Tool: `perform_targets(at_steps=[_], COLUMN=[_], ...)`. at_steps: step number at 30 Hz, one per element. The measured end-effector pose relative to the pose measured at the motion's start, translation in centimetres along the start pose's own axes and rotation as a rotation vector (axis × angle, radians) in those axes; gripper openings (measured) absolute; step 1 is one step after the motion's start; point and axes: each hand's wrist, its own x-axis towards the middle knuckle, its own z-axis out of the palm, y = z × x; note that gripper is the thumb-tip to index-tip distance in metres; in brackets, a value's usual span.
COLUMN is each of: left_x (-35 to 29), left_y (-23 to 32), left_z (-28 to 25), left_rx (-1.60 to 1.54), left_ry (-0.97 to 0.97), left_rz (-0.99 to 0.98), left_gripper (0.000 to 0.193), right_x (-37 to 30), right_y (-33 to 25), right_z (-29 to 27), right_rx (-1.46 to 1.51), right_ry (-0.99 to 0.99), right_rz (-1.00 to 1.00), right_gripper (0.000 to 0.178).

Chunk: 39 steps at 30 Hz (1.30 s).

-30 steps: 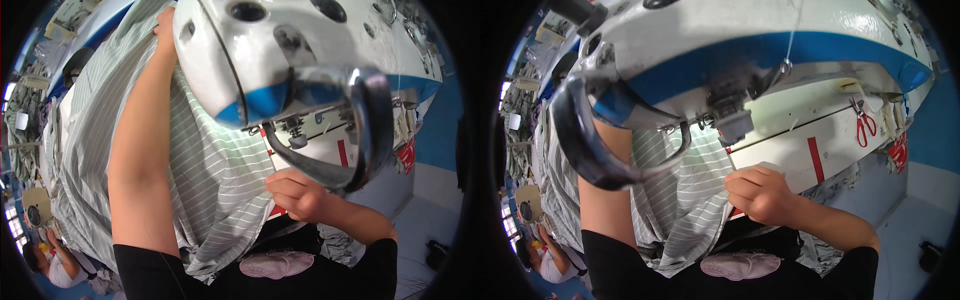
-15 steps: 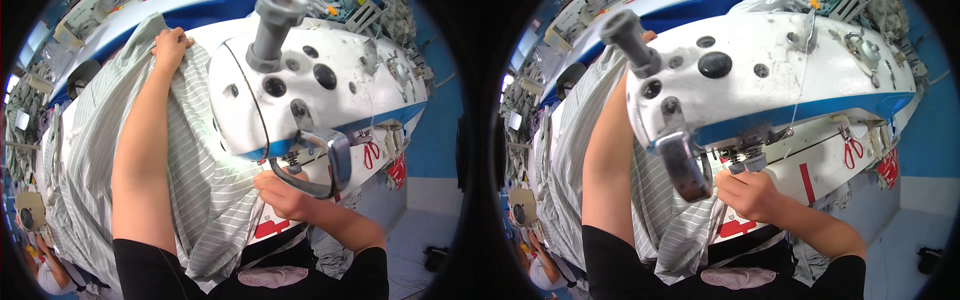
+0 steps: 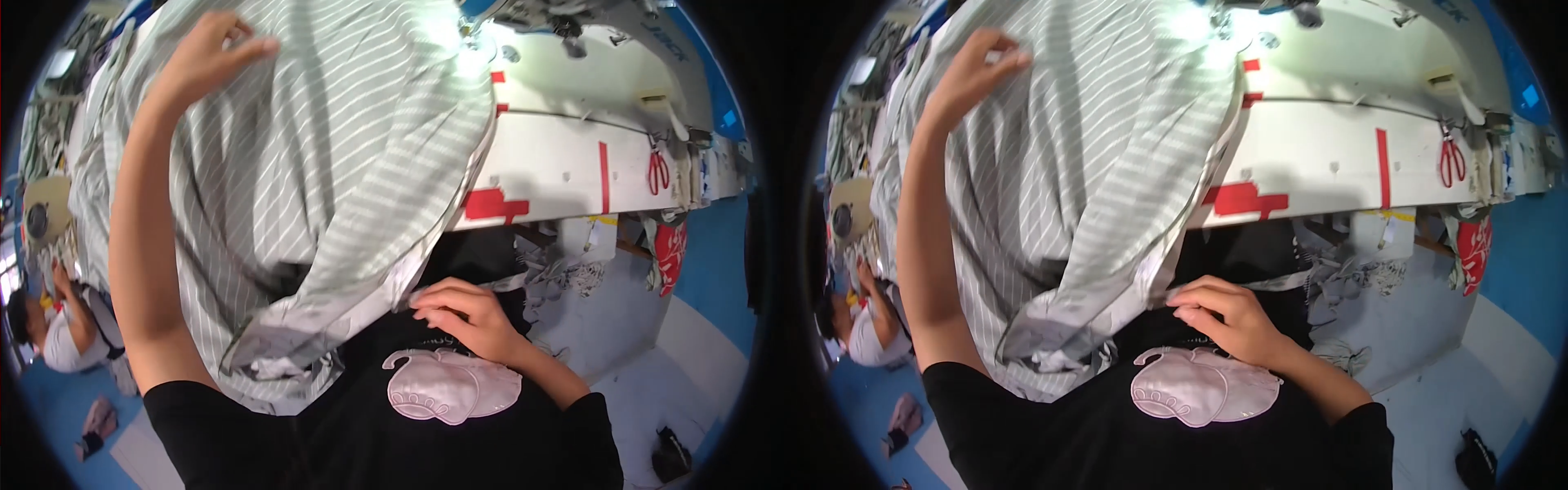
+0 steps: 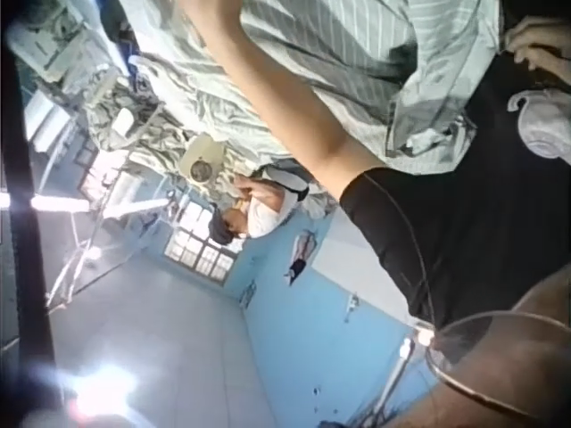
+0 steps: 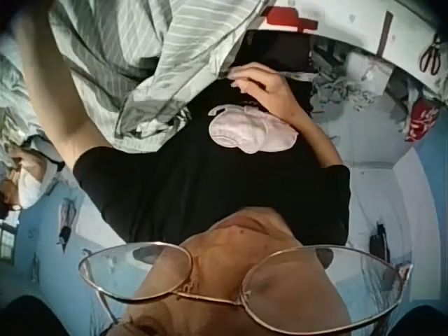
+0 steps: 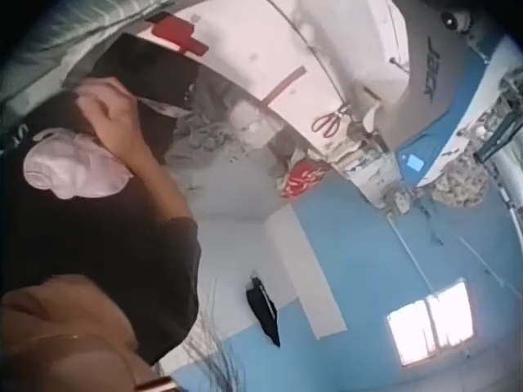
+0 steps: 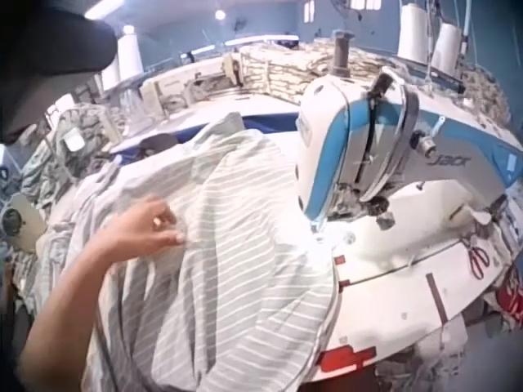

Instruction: Sewing fabric covers using an industrial sewing machine in a factory setting.

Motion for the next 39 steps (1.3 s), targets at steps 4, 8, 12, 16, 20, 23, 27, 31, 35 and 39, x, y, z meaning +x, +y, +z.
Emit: perform_targets(at_steps=[4,8,12,16,20,23,27,31,35,39], left_x=[-16.1,-21.8,-22.5,-20.7,-17.1,-14.4,-10.2,-11.6,-13.1,-13.0], left_y=[2.6,4.6,3.6,3.4,-0.3,-4.3,-8.8,-14.8,-15.9,-15.5], left_z=[-3.1,-2.1,-1.9,-1.5,-3.5,-8.6,-12.3,-8.1,-3.4,-7.3], left_rx=[0.271,0.307,0.303,0.393,0.577,0.72,0.942,0.902,0.682,0.699], left_ry=[-0.138,-0.193,-0.214,-0.173,-0.032,0.127,0.225,0.232,0.314,0.295], left_rz=[0.028,-0.039,-0.014,-0.013,-0.08,-0.136,-0.259,-0.395,-0.379,-0.352], left_gripper=[0.053,0.028,0.017,0.009,0.009,0.015,0.023,0.022,0.02,0.023], right_x=[0.3,4.3,3.5,6.8,8.9,6.9,-5.1,-10.1,-11.8,-7.6], right_y=[0.8,-0.7,-4.4,-5.0,-6.6,-12.8,-8.7,0.9,5.0,8.7], right_z=[5.1,10.4,13.7,15.9,12.8,3.5,-1.6,2.5,0.1,-4.1], right_rx=[0.466,0.58,0.124,-0.337,-0.349,-0.261,-0.37,-0.357,0.079,0.26], right_ry=[-0.386,-0.468,-0.368,-0.226,-0.15,0.239,0.19,-0.229,0.172,0.39], right_rz=[0.578,0.801,-0.083,-0.41,-0.578,-0.919,-0.774,-0.032,0.377,0.291], right_gripper=[0.04,0.056,0.052,0.039,0.025,0.017,0.019,0.029,0.027,0.037])
